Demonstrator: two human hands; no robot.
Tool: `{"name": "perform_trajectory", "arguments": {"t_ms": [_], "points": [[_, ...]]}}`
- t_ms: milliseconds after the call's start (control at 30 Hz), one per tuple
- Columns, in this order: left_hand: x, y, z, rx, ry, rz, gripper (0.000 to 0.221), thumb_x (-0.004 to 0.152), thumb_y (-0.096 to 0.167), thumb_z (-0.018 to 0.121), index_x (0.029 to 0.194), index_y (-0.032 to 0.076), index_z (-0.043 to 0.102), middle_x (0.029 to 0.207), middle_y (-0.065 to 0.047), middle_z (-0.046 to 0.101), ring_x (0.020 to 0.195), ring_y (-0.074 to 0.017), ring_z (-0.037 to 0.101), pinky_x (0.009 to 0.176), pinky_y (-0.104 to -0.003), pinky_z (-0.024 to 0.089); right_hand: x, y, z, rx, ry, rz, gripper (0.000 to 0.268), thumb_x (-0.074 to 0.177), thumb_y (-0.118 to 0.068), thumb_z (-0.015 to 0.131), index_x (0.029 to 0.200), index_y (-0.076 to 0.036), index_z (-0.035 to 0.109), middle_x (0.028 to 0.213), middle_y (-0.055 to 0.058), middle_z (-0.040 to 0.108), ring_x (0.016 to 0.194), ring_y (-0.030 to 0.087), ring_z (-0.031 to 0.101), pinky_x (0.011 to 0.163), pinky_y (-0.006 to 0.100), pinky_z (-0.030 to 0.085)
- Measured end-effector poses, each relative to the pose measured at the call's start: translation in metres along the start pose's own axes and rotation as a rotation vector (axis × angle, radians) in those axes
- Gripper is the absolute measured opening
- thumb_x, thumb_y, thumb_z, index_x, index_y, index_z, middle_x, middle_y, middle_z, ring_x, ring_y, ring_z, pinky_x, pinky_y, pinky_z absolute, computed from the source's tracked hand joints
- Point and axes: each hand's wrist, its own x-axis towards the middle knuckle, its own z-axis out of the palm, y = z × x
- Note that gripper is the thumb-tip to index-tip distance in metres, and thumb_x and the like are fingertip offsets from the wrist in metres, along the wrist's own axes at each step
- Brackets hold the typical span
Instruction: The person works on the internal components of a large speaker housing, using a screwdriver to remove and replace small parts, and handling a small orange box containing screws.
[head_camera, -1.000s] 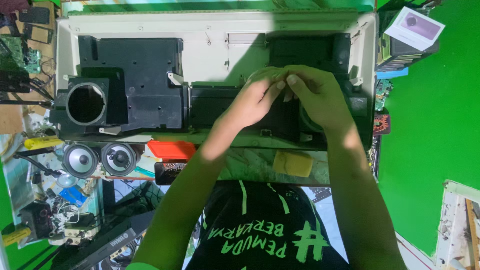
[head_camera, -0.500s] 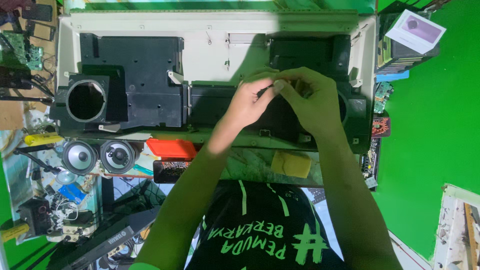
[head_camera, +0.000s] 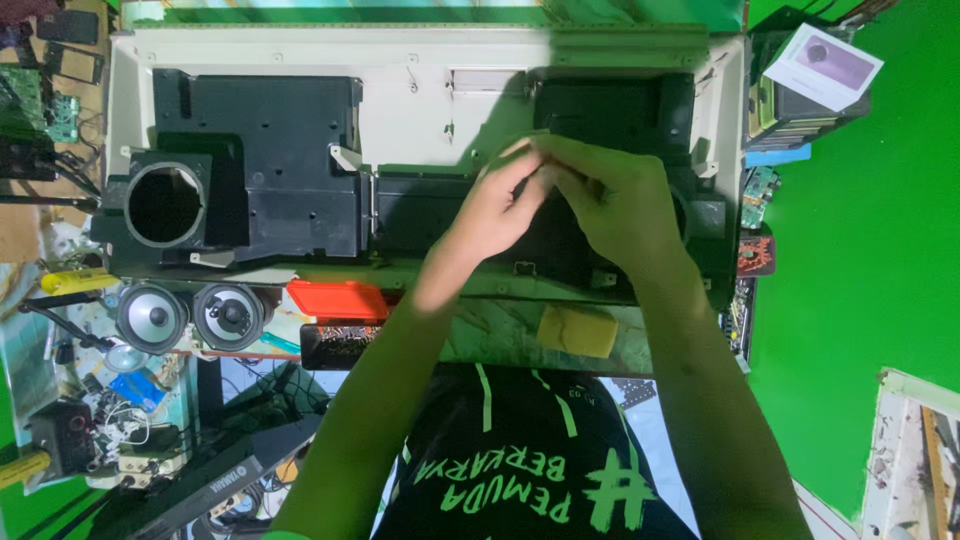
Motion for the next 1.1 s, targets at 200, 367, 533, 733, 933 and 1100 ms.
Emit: {"name": "perform_trajectory", "arguments": {"t_ms": [200, 367, 533, 733, 933, 1100], "points": [[-0.001, 0.018, 0.013, 0.041, 0.214, -0.173, 0.025, 0.091, 0.007, 0.07, 0.115, 0.002, 0.07, 0.112, -0.011, 0.075, 0.111, -0.0262, 0.073, 0.11, -0.043, 0.046, -0.006, -0.001, 0.019, -0.288, 0.23, -0.267, 0.021, 0.099, -0.009, 0.077, 0.12, -0.009, 0.075, 0.106, 0.012, 0.078, 0.067, 0.027, 0.065, 0.063, 0.034, 0.05], [-0.008, 0.009, 0.008, 0.326, 0.178, -0.012, 0.015, 0.089, 0.007, 0.073, 0.103, 0.005, 0.074, 0.102, -0.012, 0.075, 0.102, -0.0323, 0.072, 0.125, -0.058, 0.026, -0.013, 0.006, 0.016, -0.141, 0.113, -0.319, 0.031, 0.099, -0.003, 0.071, 0.13, -0.005, 0.071, 0.117, 0.014, 0.075, 0.081, 0.026, 0.068, 0.075, 0.033, 0.054], [-0.014, -0.005, 0.0, -0.015, 0.01, -0.214, 0.024, 0.099, 0.009, 0.065, 0.122, 0.004, 0.07, 0.111, -0.01, 0.077, 0.103, -0.0196, 0.068, 0.102, -0.038, 0.047, -0.01, 0.018, 0.01, 0.323, -0.094, 0.058, 0.026, 0.098, -0.003, 0.071, 0.124, -0.005, 0.071, 0.1, 0.009, 0.075, 0.074, 0.008, 0.064, 0.063, 0.026, 0.051], [-0.017, -0.021, 0.003, -0.318, -0.039, -0.198, 0.029, 0.108, 0.007, 0.06, 0.136, -0.001, 0.063, 0.121, -0.01, 0.075, 0.111, -0.0106, 0.065, 0.101, -0.027, 0.052, -0.012, 0.012, 0.026, -0.06, 0.09, -0.108, 0.025, 0.095, -0.007, 0.078, 0.12, -0.005, 0.075, 0.089, 0.011, 0.075, 0.073, 0.013, 0.061, 0.067, 0.029, 0.048], [-0.023, -0.025, 0.002, -0.126, -0.049, -0.225, 0.029, 0.109, 0.015, 0.055, 0.135, 0.004, 0.062, 0.114, -0.013, 0.074, 0.1, -0.0213, 0.071, 0.091, -0.031, 0.055, -0.004, 0.007, 0.022, 0.367, -0.065, -0.055, 0.02, 0.105, -0.008, 0.062, 0.124, -0.003, 0.068, 0.114, 0.01, 0.071, 0.078, 0.008, 0.066, 0.069, 0.025, 0.054], [-0.016, -0.018, 0.003, -0.039, -0.038, -0.169, 0.026, 0.108, 0.016, 0.055, 0.131, 0.006, 0.062, 0.111, -0.014, 0.074, 0.099, -0.0268, 0.075, 0.088, -0.033, 0.058, 0.01, 0.015, 0.003, 0.447, -0.271, 0.1, 0.025, 0.107, -0.009, 0.059, 0.128, -0.004, 0.071, 0.082, 0.003, 0.069, 0.066, 0.008, 0.059, 0.059, 0.025, 0.049]]}}
